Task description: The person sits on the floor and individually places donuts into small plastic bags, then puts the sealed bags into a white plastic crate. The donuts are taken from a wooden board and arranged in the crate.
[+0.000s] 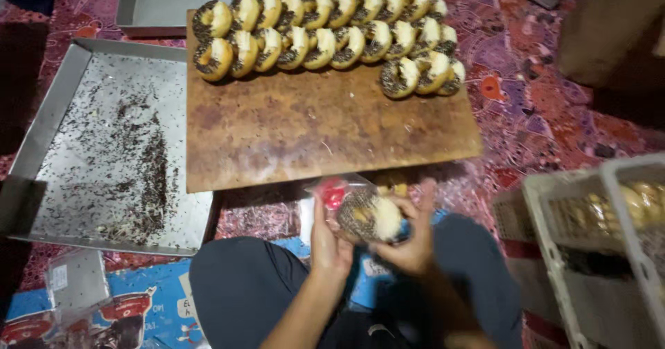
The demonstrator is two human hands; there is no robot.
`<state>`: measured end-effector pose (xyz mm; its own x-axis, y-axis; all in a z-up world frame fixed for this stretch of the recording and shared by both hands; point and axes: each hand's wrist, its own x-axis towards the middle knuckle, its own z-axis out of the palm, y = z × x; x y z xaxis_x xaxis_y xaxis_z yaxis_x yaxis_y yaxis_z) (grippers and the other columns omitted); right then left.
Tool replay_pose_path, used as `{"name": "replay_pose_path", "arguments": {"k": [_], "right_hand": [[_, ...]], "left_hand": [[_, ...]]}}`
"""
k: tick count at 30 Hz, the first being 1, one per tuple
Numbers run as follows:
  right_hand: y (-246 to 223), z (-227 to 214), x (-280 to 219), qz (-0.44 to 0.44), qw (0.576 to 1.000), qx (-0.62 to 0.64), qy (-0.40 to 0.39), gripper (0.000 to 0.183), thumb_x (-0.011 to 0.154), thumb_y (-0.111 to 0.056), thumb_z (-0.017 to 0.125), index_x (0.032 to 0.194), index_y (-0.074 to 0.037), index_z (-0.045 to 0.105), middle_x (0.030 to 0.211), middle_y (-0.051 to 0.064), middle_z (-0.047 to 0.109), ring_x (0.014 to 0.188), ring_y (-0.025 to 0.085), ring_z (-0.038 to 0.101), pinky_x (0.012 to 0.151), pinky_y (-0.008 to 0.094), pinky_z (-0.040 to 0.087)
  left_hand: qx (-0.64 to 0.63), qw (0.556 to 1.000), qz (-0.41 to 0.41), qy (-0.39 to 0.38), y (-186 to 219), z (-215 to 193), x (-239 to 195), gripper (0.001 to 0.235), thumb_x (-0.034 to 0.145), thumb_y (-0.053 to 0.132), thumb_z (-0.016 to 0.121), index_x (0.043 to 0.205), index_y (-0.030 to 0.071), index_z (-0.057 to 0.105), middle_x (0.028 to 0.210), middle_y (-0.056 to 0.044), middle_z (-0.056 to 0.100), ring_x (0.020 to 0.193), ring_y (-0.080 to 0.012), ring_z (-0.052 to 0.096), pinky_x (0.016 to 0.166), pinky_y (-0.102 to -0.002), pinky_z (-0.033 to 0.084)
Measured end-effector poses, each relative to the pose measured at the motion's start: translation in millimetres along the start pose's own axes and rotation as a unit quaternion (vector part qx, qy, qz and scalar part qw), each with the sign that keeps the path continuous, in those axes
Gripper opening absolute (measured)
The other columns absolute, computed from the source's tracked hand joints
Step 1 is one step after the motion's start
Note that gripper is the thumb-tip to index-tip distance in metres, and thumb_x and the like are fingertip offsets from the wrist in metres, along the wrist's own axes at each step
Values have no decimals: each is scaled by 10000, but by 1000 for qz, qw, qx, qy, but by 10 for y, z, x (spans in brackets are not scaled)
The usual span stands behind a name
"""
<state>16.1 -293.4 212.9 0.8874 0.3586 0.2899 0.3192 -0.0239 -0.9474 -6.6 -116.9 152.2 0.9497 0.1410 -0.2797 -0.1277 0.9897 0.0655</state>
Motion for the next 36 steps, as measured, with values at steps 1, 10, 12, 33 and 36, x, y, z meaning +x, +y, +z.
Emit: {"name": "replay_pose_path", "arguments": {"k": [1, 10, 12, 33, 36], "right_hand": [[-22, 4, -59, -14, 998, -58, -6, 1466, 690, -75, 923, 1606, -113, -221, 1395, 237, 573, 1274, 311, 590, 1088, 458, 448], [-456, 20, -346, -110, 953, -268, 86, 872, 771, -76, 884, 1490, -110, 392, 1425, 208, 644, 1514, 373, 431, 1247, 518, 283], [-452, -52, -364, -185, 940, -268, 103, 696, 774, -116, 859, 1396, -104, 547, 1406, 231, 613, 1470, 373, 438, 1216, 496, 342], [-1119, -899, 186, -204, 716, -608, -277, 797, 472, -309, 869, 1207, -124, 625, 1262, 135, 564, 1144, 386, 530, 892, 539, 468], [-755, -810, -32, 134, 675, -597, -413, 1002, 583, -464, 974, 1418, -159, 514, 1669, 193, 113, 1545, 373, 142, 1183, 495, 296]], "left_hand": [[90, 993, 30, 76, -135, 61, -103, 374, 1033, 344, 650, 1250, 40, 637, 1169, -132, 708, 925, -221, 712, 604, -307, 599], [174, 971, 97, 129, -375, 348, -457, 398, 941, 150, 748, 1280, 6, 595, 1086, -122, 732, 918, -240, 726, 619, -306, 577], [201, 968, 59, 139, -279, 360, -507, 412, 919, 157, 715, 1284, 55, 551, 1109, -145, 728, 941, -275, 735, 673, -357, 601], [816, 565, 46, -117, 100, 807, -2088, 251, 986, 195, 535, 1078, 102, 749, 1026, -102, 793, 963, -267, 766, 832, -354, 601], [802, 489, 137, -314, 173, 785, -1922, 198, 974, 181, 548, 1024, 122, 731, 1280, -126, 734, 1314, -390, 630, 1041, -486, 486]]}}
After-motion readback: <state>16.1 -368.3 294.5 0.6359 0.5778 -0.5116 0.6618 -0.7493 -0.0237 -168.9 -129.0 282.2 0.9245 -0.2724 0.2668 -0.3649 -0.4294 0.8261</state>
